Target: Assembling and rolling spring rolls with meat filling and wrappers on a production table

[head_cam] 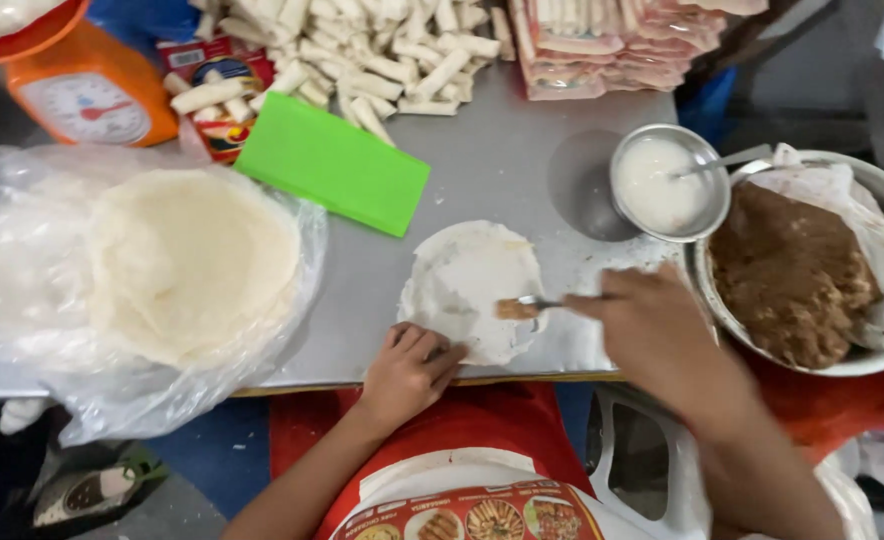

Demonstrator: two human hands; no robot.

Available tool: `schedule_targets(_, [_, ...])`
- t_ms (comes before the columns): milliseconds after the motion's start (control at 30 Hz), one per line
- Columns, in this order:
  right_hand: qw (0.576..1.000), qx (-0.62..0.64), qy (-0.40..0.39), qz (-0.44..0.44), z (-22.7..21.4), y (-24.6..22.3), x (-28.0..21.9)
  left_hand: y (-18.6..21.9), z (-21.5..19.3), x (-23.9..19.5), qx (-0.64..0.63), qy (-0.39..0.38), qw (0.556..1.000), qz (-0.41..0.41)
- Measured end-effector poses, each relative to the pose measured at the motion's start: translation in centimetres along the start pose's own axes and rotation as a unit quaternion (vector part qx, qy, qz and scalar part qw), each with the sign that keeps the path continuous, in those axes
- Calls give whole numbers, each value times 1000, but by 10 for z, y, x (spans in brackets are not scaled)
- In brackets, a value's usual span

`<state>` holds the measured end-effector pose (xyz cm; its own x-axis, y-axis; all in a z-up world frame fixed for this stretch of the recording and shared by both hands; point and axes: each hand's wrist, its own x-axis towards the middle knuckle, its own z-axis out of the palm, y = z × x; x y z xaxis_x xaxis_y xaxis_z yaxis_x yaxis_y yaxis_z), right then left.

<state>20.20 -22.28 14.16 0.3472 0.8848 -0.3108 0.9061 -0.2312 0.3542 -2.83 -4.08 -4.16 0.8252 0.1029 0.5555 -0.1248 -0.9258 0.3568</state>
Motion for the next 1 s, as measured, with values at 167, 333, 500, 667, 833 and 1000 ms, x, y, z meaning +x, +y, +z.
schedule_targets(167, [981, 156, 111, -24, 97, -69, 48, 1, 1, 2, -7, 49, 999, -9])
schedule_targets(333, [989, 143, -6, 32, 50, -28, 45, -2, -1, 3, 0, 37, 999, 5])
schedule_targets(500, [988, 108, 110, 9, 28, -29, 35, -3, 8, -4, 3, 32, 999, -2])
schedule_targets(667, [996, 72, -1, 51, 53, 0, 39, -1, -3, 3, -10, 7, 1000, 2])
schedule_targets(833, [924, -215, -136, 285, 62, 110, -20, -1, -7, 6, -18, -8, 1000, 14])
schedule_targets(1000, [900, -253, -207, 288, 97, 141, -16, -3, -6, 11, -29, 0, 999, 15])
